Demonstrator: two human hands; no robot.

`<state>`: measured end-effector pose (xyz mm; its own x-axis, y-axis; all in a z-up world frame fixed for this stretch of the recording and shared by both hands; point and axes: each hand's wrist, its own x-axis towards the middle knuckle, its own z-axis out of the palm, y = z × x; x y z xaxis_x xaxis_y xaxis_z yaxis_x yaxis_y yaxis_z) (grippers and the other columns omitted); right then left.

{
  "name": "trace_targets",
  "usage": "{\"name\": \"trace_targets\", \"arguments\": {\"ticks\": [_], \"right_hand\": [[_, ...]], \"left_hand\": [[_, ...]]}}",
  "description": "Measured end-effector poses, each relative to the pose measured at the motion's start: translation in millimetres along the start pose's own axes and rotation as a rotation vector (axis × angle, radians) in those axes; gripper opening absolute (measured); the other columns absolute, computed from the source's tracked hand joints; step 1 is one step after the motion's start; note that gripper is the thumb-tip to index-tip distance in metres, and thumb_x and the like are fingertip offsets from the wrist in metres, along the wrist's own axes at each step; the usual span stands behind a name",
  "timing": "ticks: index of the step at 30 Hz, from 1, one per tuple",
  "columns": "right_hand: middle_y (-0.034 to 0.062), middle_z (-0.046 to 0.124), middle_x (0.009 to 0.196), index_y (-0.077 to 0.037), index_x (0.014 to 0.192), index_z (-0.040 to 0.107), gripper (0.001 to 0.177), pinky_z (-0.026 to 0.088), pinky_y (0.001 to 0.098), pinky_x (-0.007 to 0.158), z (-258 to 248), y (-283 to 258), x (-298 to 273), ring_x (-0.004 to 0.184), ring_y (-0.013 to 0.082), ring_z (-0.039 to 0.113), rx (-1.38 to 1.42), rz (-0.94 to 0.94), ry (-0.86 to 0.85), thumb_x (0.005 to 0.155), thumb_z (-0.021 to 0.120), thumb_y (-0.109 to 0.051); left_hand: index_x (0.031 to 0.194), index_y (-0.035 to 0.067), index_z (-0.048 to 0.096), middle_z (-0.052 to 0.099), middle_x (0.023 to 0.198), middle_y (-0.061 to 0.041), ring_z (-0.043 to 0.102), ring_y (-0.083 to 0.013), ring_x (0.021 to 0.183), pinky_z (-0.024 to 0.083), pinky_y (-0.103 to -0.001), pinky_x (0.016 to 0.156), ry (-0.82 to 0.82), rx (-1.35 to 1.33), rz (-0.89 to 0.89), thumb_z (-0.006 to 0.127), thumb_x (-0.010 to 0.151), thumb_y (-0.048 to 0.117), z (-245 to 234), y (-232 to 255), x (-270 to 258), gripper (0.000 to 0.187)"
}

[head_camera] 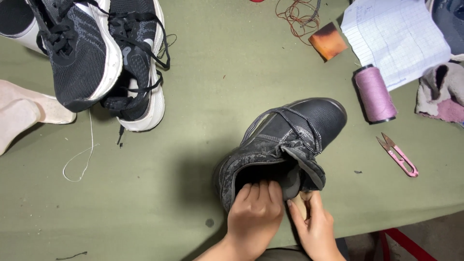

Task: The person sews the sole of a black shoe using a needle and thread. They repeatedly push the needle through the shoe's edge and pull the thread tight to secure the stitching.

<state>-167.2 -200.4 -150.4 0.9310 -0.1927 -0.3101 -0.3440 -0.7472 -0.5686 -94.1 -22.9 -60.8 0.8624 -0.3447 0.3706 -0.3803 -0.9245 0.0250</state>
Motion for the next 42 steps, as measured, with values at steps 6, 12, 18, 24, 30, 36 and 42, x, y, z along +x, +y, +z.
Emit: {"name": "trace_targets", "arguments": {"ticks": [6, 12, 18, 24, 30, 36, 42], "right_hand": [[0.0082, 0.046, 0.062, -0.01, 0.097, 0.042, 0.018, 0.021, 0.0286, 0.03, -3, -19, 3, 0.034, 0.0125, 0.034, 1.025, 0.185, -0.377, 0.103, 0.059, -0.014], [0.0015, 0.039, 0.06, -0.012, 0.098, 0.048, 0.015, 0.023, 0.0234, 0.035, 0, -65, 30, 0.043, 0.0086, 0.032, 1.045, 0.206, -0.417, 0.108, 0.053, -0.023], [0.0003, 0.037, 0.053, -0.004, 0.113, 0.053, 0.019, 0.027, 0.0219, 0.028, 25, -71, 56, 0.033, 0.0079, 0.034, 1.004, 0.029, -0.375, 0.111, 0.043, -0.02], [-0.0013, 0.032, 0.058, -0.003, 0.116, 0.053, 0.022, 0.024, 0.0221, 0.024, 10, -66, 50, 0.031, 0.0066, 0.031, 1.209, 0.113, -0.452, 0.11, 0.043, -0.022], [-0.0032, 0.025, 0.06, -0.008, 0.107, 0.05, 0.021, 0.018, 0.0183, 0.021, 9, -63, 46, 0.031, 0.0043, 0.025, 1.504, 0.175, -0.613, 0.112, 0.04, -0.026], [-0.003, 0.051, 0.047, -0.012, 0.089, 0.053, 0.029, 0.043, 0.0287, 0.031, 18, -53, 55, 0.032, 0.0159, 0.055, 0.591, -0.054, -0.331, 0.108, 0.045, -0.033], [0.0322, 0.067, 0.085, 0.0, 0.104, 0.053, 0.034, 0.061, 0.0542, 0.068, 2, -64, 45, 0.081, 0.0483, 0.073, 0.035, -0.194, -0.125, 0.11, 0.042, -0.032]], "left_hand": [[0.069, 0.02, 0.046, 0.042, 0.061, 0.001, 0.042, -0.016, 0.053, 0.039, -0.029, 0.059, 0.097, 0.064, 0.034, 0.04, 0.104, 0.006, 1, -3, 1, 0.039], [0.068, 0.019, 0.043, 0.038, 0.06, 0.0, 0.037, -0.018, 0.052, 0.036, -0.033, 0.057, 0.198, 0.144, 0.145, 0.042, 0.102, 0.0, 29, -42, 27, 0.039], [0.06, 0.012, 0.048, 0.037, 0.05, -0.003, 0.046, -0.0218, 0.047, 0.044, -0.033, 0.064, 0.424, 0.059, 0.211, 0.058, 0.088, -0.006, 59, -71, 46, 0.035], [0.064, 0.012, 0.05, 0.043, 0.052, -0.004, 0.051, -0.0227, 0.049, 0.045, -0.036, 0.065, 0.467, 0.061, 0.223, 0.066, 0.091, 0.012, 44, -61, 47, 0.032], [0.065, 0.013, 0.049, 0.04, 0.05, -0.005, 0.048, -0.0239, 0.045, 0.044, -0.036, 0.067, 0.518, 0.148, 0.183, 0.071, 0.079, 0.014, 48, -53, 46, 0.026], [0.063, 0.011, 0.051, 0.043, 0.046, -0.004, 0.049, -0.0263, 0.041, 0.044, -0.037, 0.071, 0.488, 0.135, 0.088, 0.076, 0.072, 0.012, 59, -51, 43, 0.027], [0.067, 0.01, 0.054, 0.048, 0.047, -0.006, 0.054, -0.0278, 0.041, 0.043, -0.037, 0.07, 0.466, 0.154, 0.032, 0.093, 0.062, 0.03, 73, -50, 41, 0.044]]}}
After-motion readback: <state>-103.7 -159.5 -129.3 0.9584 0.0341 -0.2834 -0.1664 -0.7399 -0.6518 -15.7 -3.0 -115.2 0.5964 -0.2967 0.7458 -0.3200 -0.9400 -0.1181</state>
